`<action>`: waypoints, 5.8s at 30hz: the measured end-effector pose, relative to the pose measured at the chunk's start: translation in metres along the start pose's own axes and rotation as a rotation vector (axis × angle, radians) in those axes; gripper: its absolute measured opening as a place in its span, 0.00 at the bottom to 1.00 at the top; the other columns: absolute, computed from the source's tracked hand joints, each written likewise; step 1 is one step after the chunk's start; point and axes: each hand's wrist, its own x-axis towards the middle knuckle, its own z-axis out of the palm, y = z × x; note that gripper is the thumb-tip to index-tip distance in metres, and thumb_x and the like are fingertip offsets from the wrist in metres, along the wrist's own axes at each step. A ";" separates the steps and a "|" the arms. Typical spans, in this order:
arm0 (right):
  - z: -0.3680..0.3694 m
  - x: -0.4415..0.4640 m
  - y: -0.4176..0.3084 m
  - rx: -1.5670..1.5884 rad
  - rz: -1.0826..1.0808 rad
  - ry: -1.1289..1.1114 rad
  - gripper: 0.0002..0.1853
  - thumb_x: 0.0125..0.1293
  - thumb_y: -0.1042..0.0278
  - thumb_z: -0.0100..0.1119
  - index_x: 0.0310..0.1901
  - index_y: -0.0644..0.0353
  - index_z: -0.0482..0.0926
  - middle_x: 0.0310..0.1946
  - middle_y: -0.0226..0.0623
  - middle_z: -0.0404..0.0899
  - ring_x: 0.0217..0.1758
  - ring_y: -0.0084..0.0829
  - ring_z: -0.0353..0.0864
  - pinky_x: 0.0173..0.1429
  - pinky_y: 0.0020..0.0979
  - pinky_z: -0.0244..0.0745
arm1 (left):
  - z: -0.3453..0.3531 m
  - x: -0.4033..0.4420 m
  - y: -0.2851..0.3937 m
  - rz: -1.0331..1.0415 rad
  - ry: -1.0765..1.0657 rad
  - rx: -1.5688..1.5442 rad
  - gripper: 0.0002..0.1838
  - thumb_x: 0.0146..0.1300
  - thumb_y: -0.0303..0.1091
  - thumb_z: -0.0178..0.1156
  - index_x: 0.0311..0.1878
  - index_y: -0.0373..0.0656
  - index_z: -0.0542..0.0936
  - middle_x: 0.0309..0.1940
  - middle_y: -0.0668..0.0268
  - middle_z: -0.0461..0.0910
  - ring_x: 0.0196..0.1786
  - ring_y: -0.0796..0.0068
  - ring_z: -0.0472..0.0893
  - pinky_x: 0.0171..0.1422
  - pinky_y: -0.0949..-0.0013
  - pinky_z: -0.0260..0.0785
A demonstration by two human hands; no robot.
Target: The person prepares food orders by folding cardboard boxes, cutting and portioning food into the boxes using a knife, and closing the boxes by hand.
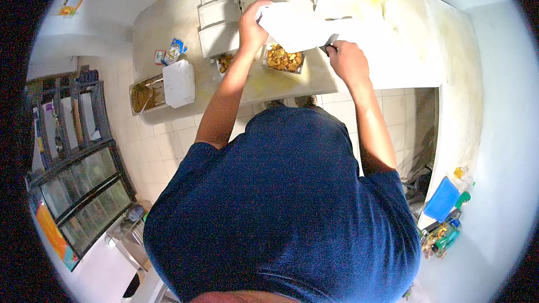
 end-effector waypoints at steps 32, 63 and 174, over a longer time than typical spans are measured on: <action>0.015 -0.010 -0.031 -0.107 -0.086 0.010 0.08 0.61 0.74 0.55 0.35 0.65 0.83 0.37 0.55 0.82 0.41 0.52 0.85 0.46 0.46 0.82 | 0.010 -0.021 -0.060 -0.390 0.324 -0.264 0.19 0.56 0.14 0.59 0.52 0.37 0.76 0.44 0.65 0.80 0.47 0.74 0.80 0.53 0.70 0.74; 0.003 0.011 0.029 -0.053 -0.250 0.000 0.10 0.64 0.65 0.60 0.36 0.65 0.83 0.37 0.50 0.83 0.43 0.50 0.85 0.46 0.46 0.81 | -0.012 0.037 -0.079 -0.568 -0.092 -0.684 0.13 0.71 0.31 0.49 0.49 0.40 0.82 0.44 0.64 0.84 0.47 0.72 0.83 0.54 0.67 0.76; 0.039 0.032 0.094 0.161 -0.484 -0.102 0.13 0.65 0.63 0.60 0.48 0.56 0.84 0.41 0.45 0.80 0.44 0.51 0.81 0.47 0.49 0.75 | -0.020 -0.069 -0.016 -0.334 0.385 -0.323 0.12 0.67 0.26 0.52 0.48 0.36 0.83 0.43 0.61 0.83 0.45 0.71 0.81 0.53 0.68 0.74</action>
